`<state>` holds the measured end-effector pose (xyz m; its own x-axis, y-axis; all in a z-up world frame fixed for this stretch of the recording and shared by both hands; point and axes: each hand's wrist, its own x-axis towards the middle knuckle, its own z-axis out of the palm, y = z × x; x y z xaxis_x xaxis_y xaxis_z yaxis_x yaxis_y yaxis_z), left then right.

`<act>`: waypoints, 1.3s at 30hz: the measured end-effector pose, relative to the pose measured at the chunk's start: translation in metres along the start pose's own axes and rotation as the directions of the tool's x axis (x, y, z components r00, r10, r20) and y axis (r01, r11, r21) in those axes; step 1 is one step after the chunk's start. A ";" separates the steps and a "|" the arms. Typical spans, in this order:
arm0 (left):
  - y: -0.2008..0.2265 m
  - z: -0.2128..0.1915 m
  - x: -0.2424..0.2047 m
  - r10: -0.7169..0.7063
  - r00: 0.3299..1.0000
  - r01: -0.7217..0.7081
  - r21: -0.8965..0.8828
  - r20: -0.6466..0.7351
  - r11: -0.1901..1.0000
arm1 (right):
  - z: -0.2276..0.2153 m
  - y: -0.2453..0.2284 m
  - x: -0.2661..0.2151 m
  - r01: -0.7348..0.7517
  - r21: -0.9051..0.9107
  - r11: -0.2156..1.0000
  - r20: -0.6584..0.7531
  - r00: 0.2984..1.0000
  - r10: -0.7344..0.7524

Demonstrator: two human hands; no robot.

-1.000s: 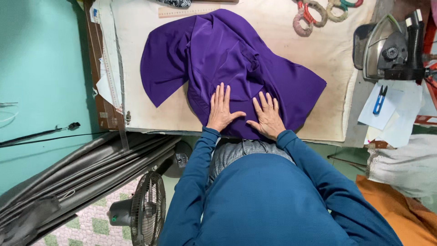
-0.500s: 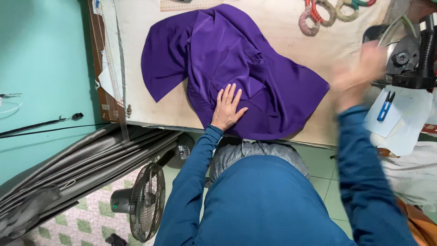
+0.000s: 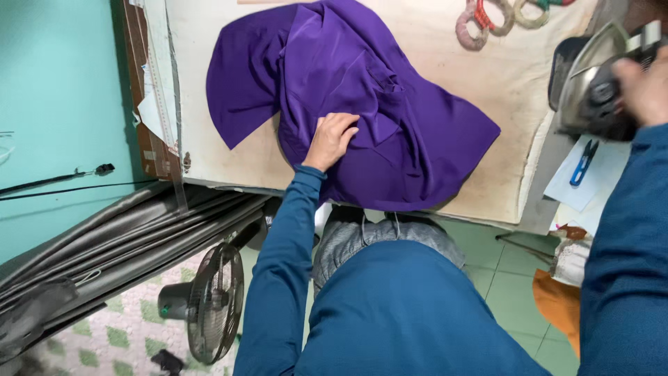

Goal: The person irons a purple garment on a work table using a steam iron. They repeatedly smooth the fabric with their hands, reposition the garment, and press different sections with the iron. The person also briefly lifts and adjusts the garment during the process.

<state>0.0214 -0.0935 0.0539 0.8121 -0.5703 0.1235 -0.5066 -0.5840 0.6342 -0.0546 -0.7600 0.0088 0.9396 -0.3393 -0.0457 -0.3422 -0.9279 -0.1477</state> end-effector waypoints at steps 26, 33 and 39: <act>-0.058 -0.003 0.063 0.095 0.927 0.037 -0.341 0.362 0.939 | -0.068 -0.499 -0.183 0.261 0.078 0.962 0.628 0.737 -0.251; -0.018 -0.023 -0.022 -0.246 0.931 0.127 -0.394 -0.270 0.910 | -0.075 -0.486 -0.175 0.310 0.055 0.949 0.645 0.715 -0.271; 0.001 0.014 -0.083 -0.124 0.943 0.085 -0.137 -0.310 0.987 | -0.104 -0.495 -0.174 0.326 0.067 0.943 0.669 0.686 -0.285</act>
<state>-0.0505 -0.0550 0.0334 0.9182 -0.2859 0.2741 -0.3912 -0.5458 0.7410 -0.0492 -0.2574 0.1921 0.7473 0.1353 -0.6506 -0.0155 -0.9752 -0.2206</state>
